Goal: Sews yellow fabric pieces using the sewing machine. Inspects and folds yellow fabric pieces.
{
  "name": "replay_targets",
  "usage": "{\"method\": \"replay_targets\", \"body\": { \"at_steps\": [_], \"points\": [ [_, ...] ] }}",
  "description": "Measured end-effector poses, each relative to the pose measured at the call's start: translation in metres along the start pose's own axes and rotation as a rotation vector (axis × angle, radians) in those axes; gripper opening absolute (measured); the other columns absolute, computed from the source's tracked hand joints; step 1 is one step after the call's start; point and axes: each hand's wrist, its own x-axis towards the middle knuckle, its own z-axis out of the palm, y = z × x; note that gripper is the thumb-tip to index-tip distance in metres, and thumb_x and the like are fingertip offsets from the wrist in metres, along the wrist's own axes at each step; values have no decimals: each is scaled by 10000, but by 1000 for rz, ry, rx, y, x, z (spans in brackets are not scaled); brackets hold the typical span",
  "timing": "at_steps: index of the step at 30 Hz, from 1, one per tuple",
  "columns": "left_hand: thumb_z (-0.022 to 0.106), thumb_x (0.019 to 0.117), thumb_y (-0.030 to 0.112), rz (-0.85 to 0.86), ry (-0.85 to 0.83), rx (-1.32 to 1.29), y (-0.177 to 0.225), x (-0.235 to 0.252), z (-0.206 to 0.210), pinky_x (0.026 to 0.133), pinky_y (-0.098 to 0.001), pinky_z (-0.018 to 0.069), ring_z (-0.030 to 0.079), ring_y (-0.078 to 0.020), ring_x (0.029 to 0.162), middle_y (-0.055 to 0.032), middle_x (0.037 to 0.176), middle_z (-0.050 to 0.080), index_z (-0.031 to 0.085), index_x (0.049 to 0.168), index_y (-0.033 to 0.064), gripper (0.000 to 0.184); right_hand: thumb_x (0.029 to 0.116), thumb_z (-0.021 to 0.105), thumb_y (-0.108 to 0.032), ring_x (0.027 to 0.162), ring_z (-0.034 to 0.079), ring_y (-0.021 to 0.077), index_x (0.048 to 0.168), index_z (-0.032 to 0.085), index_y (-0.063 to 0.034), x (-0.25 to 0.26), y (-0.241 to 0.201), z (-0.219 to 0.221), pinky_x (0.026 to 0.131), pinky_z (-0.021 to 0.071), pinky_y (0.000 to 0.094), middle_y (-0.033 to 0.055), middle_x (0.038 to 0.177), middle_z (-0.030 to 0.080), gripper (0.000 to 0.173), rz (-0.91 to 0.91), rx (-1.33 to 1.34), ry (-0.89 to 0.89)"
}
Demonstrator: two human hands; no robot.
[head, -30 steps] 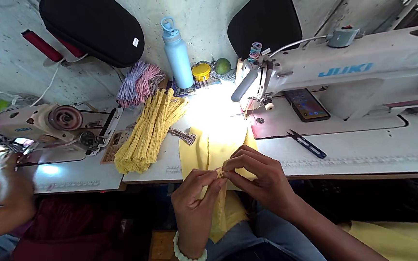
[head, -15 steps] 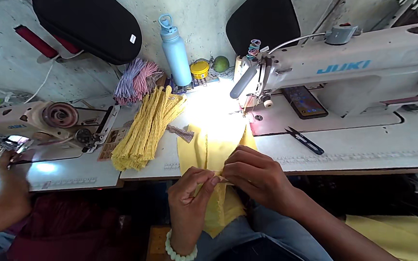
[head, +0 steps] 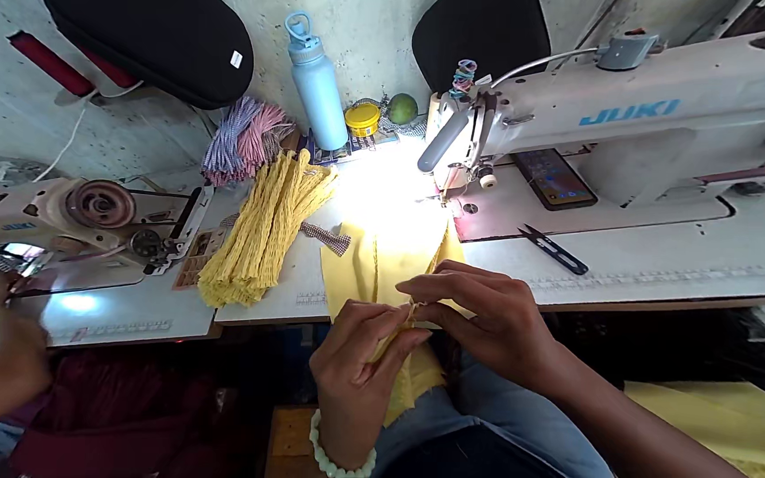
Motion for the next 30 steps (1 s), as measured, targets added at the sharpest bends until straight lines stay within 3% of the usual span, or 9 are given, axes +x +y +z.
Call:
{"method": "replay_targets", "body": {
  "at_steps": [12,15,18,20,23,24,26,28,30],
  "points": [
    [718,951,131,114,-76,217,9,3,5,844,-156,520,649,-82,934,-65,929,695,750,940,29,108,980,665,-122,795,646,76,945,762,-41,-13,-2,-7,741,500,147,55,799,703,131,13,-57,54],
    [709,958,115,141,-71,216,11,2,6,837,-163,522,646,-89,920,-67,916,686,760,965,23,105,984,637,-82,843,640,99,912,729,-61,-19,-7,-3,746,508,168,66,852,690,119,3,-99,120],
    [695,973,127,156,-100,144,10,-1,7,849,-179,531,645,-78,937,-29,933,677,742,981,73,73,1017,626,-150,972,622,82,948,667,-57,-30,-14,-10,855,514,143,85,990,648,123,56,-73,117],
    [677,984,127,162,-131,98,6,-7,8,854,-189,531,638,-76,938,-10,940,664,740,992,99,70,1030,615,-196,957,637,46,977,668,-42,-55,-9,-17,852,523,134,63,979,666,171,190,-53,120],
    [653,1006,186,120,-153,61,-1,-17,9,856,-170,516,622,-45,937,24,932,637,726,995,134,90,1018,589,-241,709,682,95,968,709,-30,-116,12,-19,652,574,242,57,809,706,248,633,-239,84],
    [649,1010,203,102,-154,49,-3,-20,9,862,-165,516,619,-40,948,30,937,630,723,995,141,98,1004,615,-235,753,709,224,1024,707,14,-133,21,-19,689,597,381,142,868,717,267,814,-252,-3],
    [643,1015,238,67,-148,35,-6,-26,9,895,-171,508,612,-39,999,45,973,632,724,999,161,113,988,672,-253,1079,677,420,1267,641,78,-154,45,-14,948,539,560,291,1206,665,434,1109,-146,-133],
    [643,1015,267,35,-142,34,-7,-29,9,947,-169,498,597,-29,1083,70,1054,633,730,1023,199,111,965,711,-270,1270,586,414,1367,586,72,-162,67,-4,1087,460,532,303,1377,580,543,1219,17,-117],
    [645,1012,268,9,-120,23,-8,-30,7,969,-186,502,604,-40,1114,84,1073,655,743,1027,211,114,971,695,-209,1215,627,310,1293,638,69,-165,76,7,1066,487,446,256,1302,640,430,1207,195,-65]
  ]
}}
